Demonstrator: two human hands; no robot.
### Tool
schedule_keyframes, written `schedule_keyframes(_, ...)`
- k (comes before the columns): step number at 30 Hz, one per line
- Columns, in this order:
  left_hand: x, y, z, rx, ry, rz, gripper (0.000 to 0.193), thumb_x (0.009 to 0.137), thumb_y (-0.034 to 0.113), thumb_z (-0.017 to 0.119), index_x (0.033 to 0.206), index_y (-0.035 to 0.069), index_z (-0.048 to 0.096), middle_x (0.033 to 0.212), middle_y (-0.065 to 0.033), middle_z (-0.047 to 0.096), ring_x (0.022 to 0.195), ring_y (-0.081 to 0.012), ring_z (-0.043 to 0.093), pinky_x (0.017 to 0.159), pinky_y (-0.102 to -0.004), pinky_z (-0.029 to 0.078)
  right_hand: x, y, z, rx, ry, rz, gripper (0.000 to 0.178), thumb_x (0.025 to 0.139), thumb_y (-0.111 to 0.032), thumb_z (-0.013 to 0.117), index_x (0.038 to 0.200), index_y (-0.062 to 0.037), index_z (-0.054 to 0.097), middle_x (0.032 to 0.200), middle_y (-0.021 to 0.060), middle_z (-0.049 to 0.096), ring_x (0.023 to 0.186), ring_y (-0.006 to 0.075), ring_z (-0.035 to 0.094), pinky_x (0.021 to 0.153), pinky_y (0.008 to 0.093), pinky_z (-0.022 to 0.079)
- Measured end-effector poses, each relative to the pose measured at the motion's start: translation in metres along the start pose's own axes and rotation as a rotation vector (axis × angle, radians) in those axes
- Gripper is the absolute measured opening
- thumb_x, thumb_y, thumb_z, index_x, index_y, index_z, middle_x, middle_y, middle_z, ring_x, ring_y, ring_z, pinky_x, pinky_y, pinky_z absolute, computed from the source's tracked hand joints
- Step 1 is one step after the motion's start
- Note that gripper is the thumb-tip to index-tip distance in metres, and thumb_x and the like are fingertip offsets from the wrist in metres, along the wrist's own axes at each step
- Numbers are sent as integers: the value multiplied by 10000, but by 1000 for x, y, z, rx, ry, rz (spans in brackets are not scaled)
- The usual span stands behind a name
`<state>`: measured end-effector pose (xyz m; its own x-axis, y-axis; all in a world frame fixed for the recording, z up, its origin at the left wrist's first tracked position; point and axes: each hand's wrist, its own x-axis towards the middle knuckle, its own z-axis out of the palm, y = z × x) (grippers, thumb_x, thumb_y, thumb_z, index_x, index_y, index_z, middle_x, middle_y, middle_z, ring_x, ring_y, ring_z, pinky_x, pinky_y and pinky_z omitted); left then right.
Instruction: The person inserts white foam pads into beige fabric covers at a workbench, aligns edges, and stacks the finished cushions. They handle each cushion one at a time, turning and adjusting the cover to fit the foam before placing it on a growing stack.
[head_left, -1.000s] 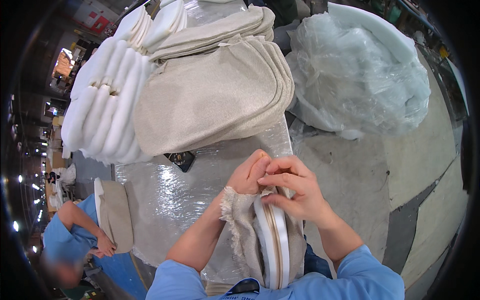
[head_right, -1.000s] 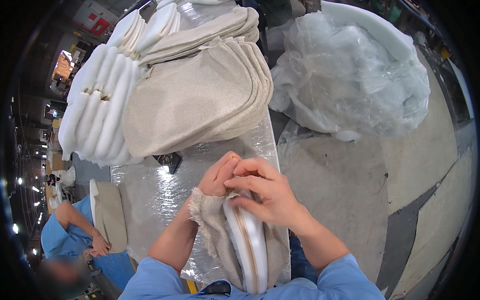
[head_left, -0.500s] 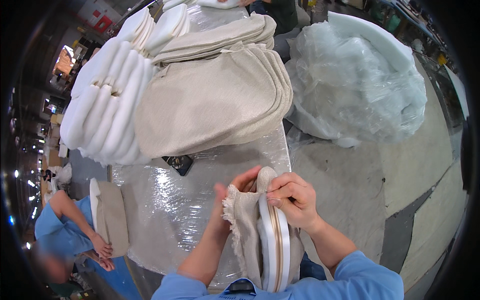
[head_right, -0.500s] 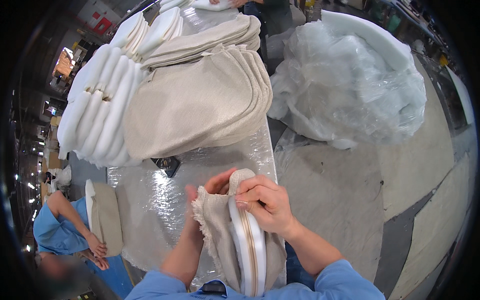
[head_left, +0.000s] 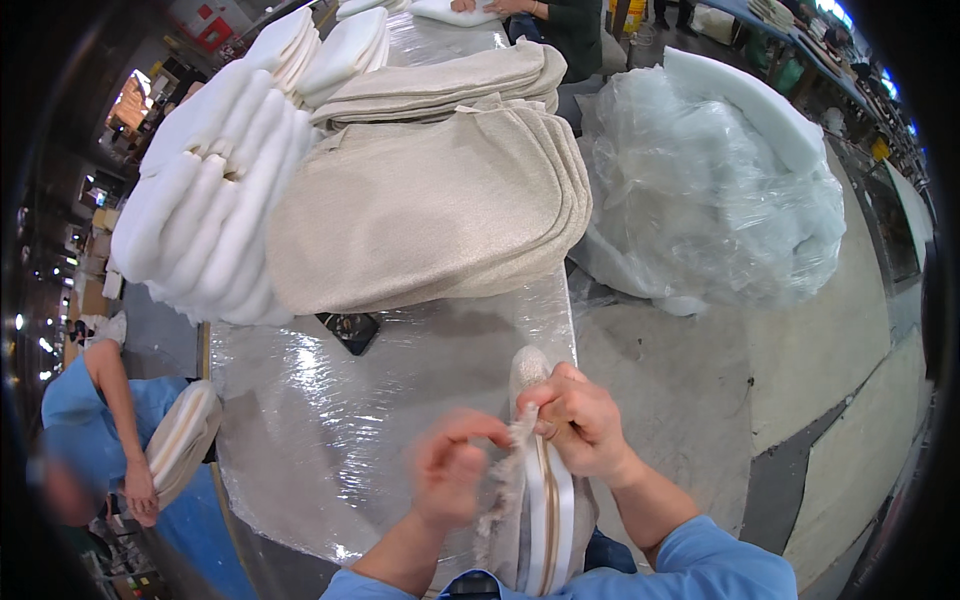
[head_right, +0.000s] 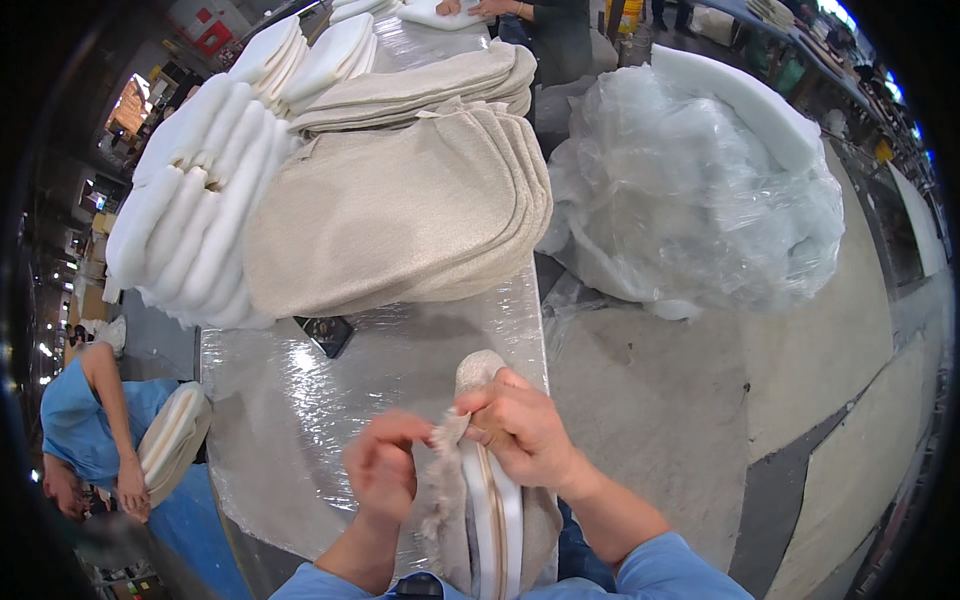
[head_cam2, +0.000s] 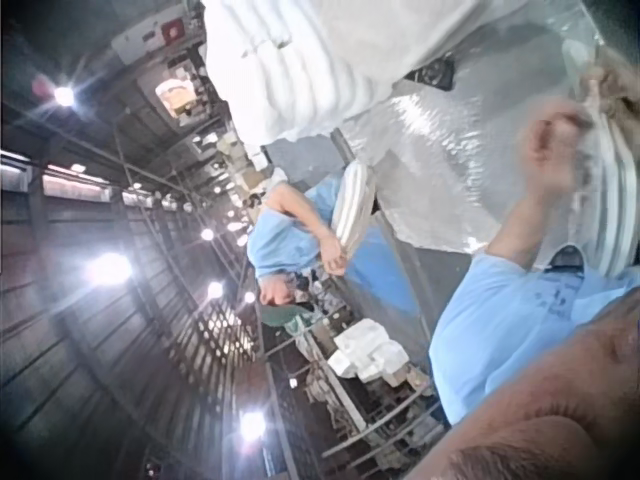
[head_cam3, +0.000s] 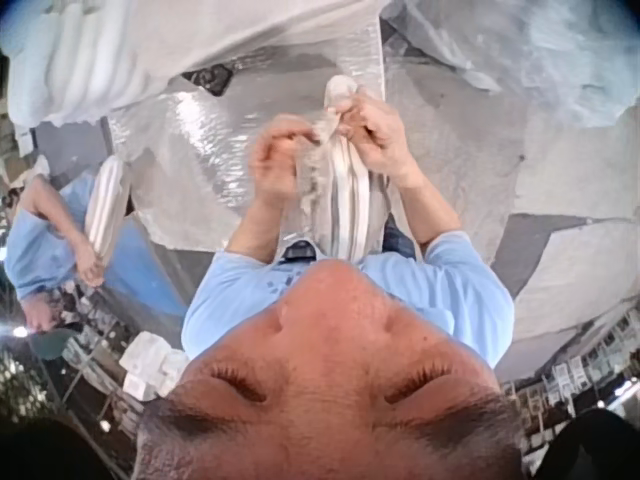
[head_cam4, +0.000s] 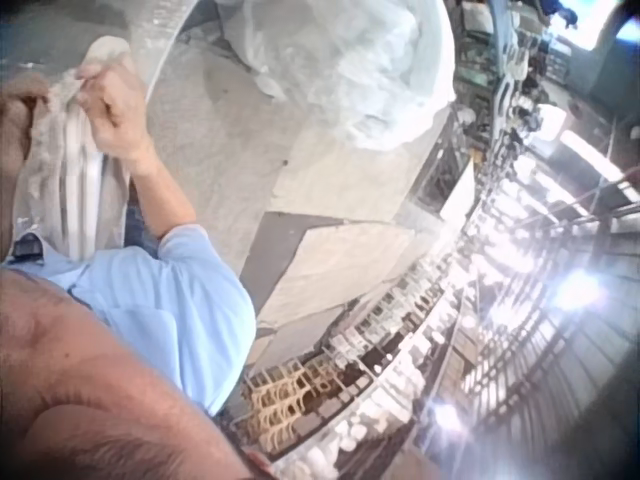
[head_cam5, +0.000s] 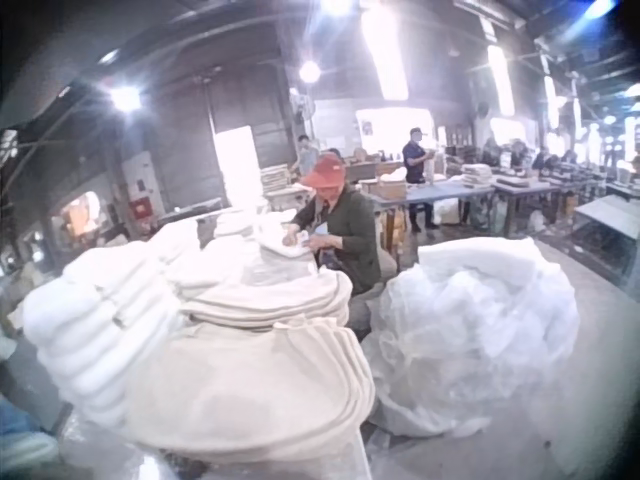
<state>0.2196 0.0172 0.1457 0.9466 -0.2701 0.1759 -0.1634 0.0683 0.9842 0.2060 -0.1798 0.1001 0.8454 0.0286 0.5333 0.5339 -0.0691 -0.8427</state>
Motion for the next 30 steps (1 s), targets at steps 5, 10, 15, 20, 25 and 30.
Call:
schedule_keyframes(5,-23,-111,-4,-648,141,-912,469,1185,366,395,1376,-6,607,1228,-143,705,1220,-245,657,1118,-409,478,-6,-19,13,-28,65,-69,177,864,48,689,906,-88,586,1008,111,780,708,218,561,672,354,455)
schedule_keyframes(10,-50,-159,33,-955,-190,-1172,450,1125,426,487,1224,33,683,1074,-112,735,890,-209,729,722,-359,619,-12,-32,15,-17,103,-69,209,847,77,672,909,-94,571,961,125,786,694,214,534,638,353,444)
schedule_keyframes(15,-11,-185,33,-1499,-146,-979,457,1123,435,474,1042,47,701,894,-93,717,766,-180,684,667,-328,571,-20,-34,22,23,107,-55,208,849,82,654,921,-96,572,964,123,786,687,211,528,631,358,428)
schedule_keyframes(20,64,-131,23,-533,-210,-517,578,1133,428,420,788,38,669,717,-64,650,624,-159,570,592,-313,452,-21,-29,26,80,110,-78,232,825,72,669,971,-92,594,1031,112,786,665,212,512,652,347,442)
schedule_keyframes(25,79,-79,21,-288,-409,-164,559,1124,353,411,734,9,614,689,-88,608,621,-173,526,620,-346,423,-18,-18,21,30,135,-34,182,879,38,682,960,-93,585,1033,109,785,673,214,538,663,347,429)
schedule_keyframes(30,75,-49,17,-55,-449,84,569,1108,326,355,738,8,648,731,-132,657,664,-233,580,645,-386,458,-21,-27,20,63,89,-16,151,917,-15,709,956,-104,593,1036,107,787,663,206,560,691,342,423)
